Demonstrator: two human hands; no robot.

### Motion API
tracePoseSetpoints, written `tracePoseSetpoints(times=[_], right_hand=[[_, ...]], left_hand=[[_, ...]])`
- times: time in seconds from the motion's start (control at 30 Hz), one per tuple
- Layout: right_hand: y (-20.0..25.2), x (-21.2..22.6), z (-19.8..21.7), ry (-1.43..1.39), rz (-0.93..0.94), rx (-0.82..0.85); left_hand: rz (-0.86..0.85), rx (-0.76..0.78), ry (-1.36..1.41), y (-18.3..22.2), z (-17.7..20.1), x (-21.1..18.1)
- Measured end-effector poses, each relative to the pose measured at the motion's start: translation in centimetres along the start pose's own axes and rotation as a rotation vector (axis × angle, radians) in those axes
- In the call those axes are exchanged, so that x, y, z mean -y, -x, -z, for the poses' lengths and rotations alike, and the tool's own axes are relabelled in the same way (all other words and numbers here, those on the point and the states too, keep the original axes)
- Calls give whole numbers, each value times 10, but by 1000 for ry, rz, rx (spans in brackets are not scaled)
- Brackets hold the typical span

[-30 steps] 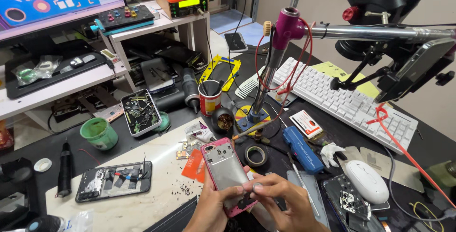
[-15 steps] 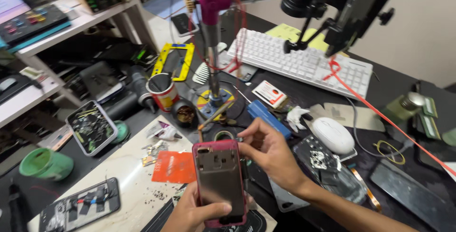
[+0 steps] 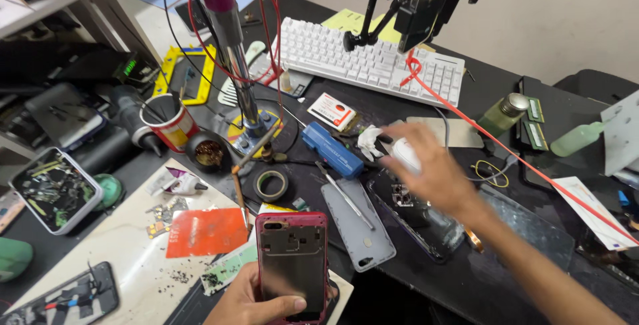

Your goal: The person uses a screwdriver to loosen screws on the back of a mobile phone and then removes a small internal component from the device's housing.

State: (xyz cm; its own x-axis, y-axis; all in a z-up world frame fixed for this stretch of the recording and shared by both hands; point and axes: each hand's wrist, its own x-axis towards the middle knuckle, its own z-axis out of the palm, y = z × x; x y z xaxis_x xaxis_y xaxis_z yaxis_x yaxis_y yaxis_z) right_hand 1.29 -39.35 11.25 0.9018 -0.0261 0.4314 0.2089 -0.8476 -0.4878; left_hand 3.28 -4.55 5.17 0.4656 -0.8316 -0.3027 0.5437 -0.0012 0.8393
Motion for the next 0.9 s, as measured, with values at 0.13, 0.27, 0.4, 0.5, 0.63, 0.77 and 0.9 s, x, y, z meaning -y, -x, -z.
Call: tracePoseSetpoints(times=[0.13,0.27,0.4,0.5,0.63,0.77,0.9], right_hand=[[2,-52,6,107,-24,47],[15,-73,0,-15,-184,91],[11,-73,2,-34,-280,88],[16,-68,7,-63,-296,-10],[46,-44,31,-489,-337,-41],[134,-7,23,-726,-146,157],[179,-8,-5,-593,-275,215]], left_hand=[[-98,58,-143,-5,2,9],[-51,17,-47,-2,-10,18],[-103,101,-81,1,-19,1],[-113,124,-73,6,-25,0],[-89,125,-51,7,-30,-6],[-112,99,-41,9,-27,-10],[-117,54,4,10,-23,-9]])
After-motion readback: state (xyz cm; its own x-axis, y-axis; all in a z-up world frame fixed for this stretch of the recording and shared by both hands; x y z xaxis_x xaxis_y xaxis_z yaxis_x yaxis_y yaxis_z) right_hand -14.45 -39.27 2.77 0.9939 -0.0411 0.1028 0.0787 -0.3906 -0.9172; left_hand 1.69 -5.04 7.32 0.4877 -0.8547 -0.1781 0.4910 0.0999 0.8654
